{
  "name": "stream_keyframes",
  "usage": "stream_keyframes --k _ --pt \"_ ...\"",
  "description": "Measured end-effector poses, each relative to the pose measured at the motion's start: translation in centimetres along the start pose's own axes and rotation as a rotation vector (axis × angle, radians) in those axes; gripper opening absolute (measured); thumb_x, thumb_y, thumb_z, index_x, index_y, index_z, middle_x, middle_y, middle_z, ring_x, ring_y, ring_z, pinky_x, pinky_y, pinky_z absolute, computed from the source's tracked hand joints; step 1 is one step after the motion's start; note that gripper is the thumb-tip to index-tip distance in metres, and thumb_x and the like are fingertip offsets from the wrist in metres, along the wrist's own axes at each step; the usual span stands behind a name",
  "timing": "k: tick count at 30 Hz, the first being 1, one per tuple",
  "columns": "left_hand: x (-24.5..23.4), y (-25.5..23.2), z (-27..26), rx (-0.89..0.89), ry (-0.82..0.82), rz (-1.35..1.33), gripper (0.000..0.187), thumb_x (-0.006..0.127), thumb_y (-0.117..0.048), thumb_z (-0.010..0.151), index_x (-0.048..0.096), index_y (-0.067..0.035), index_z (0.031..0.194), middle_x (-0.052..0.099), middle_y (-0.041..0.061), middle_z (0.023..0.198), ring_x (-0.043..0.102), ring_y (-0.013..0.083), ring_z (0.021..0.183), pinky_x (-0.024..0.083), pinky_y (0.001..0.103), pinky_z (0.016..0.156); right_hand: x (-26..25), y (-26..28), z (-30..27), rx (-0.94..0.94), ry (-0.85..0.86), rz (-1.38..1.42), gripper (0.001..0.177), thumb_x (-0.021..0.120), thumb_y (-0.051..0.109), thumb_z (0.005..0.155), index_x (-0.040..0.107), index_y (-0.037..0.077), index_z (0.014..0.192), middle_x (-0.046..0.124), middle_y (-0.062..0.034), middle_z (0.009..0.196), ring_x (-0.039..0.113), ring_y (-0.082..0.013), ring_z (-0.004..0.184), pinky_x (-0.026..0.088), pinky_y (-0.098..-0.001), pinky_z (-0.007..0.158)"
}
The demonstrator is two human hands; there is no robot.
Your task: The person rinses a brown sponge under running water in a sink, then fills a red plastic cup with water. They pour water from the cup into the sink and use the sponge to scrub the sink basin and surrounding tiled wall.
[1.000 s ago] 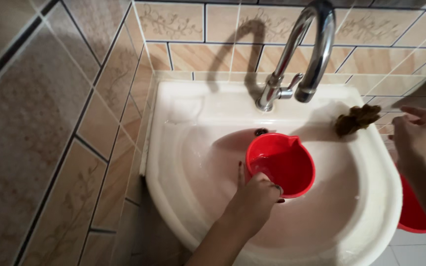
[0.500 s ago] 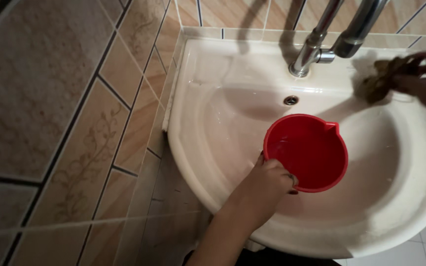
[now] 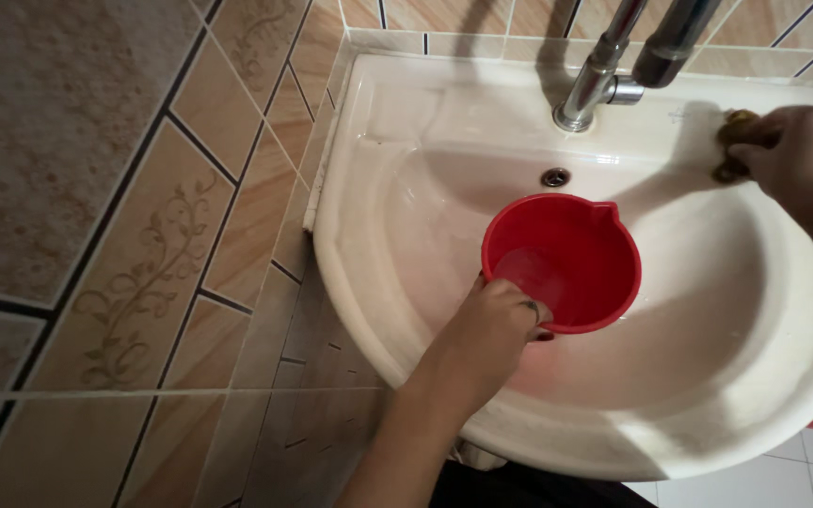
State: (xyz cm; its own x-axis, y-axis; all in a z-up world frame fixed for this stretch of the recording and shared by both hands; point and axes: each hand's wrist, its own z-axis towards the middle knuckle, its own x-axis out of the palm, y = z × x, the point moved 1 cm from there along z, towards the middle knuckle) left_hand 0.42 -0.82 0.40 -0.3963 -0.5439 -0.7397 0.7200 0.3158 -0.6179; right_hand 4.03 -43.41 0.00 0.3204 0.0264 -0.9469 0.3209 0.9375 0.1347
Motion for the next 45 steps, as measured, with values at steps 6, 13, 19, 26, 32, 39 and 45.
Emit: stream_keyframes --k 6,13,19,26,32,39,45 --pt "0.4 -1.0 0.1 0.031 -0.028 -0.015 0.012 0.067 -0.005 0.086 0.078 -0.002 0.091 0.073 0.009 0.090 0.063 0.0263 0.099 0.043 0.041 0.108 1.8 4.4 -0.6 -0.098 0.033 0.010 0.031 0.079 0.018 0.100 0.080 0.021 0.130 0.078 -0.0081 0.106 0.072 -0.0291 0.084 0.057 -0.0410 0.079" --pt "0.5 -1.2 -0.5 0.045 -0.071 -0.007 0.014 0.065 -0.003 0.086 0.078 -0.002 0.091 0.073 0.009 0.090 0.064 0.0256 0.100 0.041 0.043 0.113 2.0 2.7 1.2 -0.119 0.017 0.130 0.037 0.071 0.009 0.098 0.072 0.013 0.135 0.073 -0.0118 0.129 0.073 -0.0262 0.103 0.058 -0.0383 0.094" --pt "0.8 -1.1 -0.3 0.082 -0.065 -0.029 0.016 0.063 -0.002 0.086 0.077 -0.002 0.094 0.074 0.008 0.095 0.063 0.0251 0.102 0.042 0.041 0.113 1.8 3.6 -2.2 -0.375 -0.076 -0.042 0.038 0.074 0.010 0.090 0.077 0.016 0.128 0.073 -0.0090 0.130 0.073 -0.0262 0.101 0.059 -0.0375 0.086" --pt "0.6 -1.4 -0.6 0.058 -0.105 -0.006 0.015 0.066 -0.006 0.086 0.077 -0.002 0.094 0.072 0.009 0.090 0.064 0.0254 0.099 0.040 0.045 0.114 3.0 -0.9 2.9 -0.051 0.036 0.043 0.038 0.073 0.013 0.095 0.074 0.018 0.133 0.075 -0.0070 0.125 0.073 -0.0231 0.097 0.060 -0.0365 0.090" --pt "0.6 -1.7 -0.2 0.082 -0.059 0.010 0.009 0.067 -0.006 0.087 0.076 -0.003 0.088 0.072 0.008 0.089 0.064 0.0254 0.100 0.042 0.043 0.112 2.9 3.0 0.4 -0.476 -0.024 0.108 0.037 0.071 0.015 0.097 0.075 0.019 0.134 0.074 -0.0067 0.131 0.072 -0.0234 0.101 0.058 -0.0373 0.091" --pt "0.9 -2.0 -0.8 0.071 -0.132 -0.029 0.022 0.078 -0.023 0.079 0.075 -0.002 0.084 0.073 0.007 0.086 0.063 0.0262 0.098 0.041 0.045 0.112 5.7 -5.5 4.7 -0.096 0.002 0.049 0.026 0.075 0.019 0.104 0.071 0.009 0.127 0.075 -0.0148 0.115 0.073 -0.0247 0.096 0.059 -0.0401 0.087" --pt "0.7 -1.5 -0.3 0.052 -0.116 -0.084 0.023 0.081 -0.022 0.078 0.074 -0.001 0.085 0.071 0.011 0.088 0.062 0.0287 0.098 0.046 0.043 0.106 4.2 -3.9 1.6 -0.318 -0.084 -0.058 0.035 0.074 0.019 0.097 0.074 0.019 0.133 0.074 -0.0104 0.123 0.071 -0.0319 0.102 0.058 -0.0437 0.089"
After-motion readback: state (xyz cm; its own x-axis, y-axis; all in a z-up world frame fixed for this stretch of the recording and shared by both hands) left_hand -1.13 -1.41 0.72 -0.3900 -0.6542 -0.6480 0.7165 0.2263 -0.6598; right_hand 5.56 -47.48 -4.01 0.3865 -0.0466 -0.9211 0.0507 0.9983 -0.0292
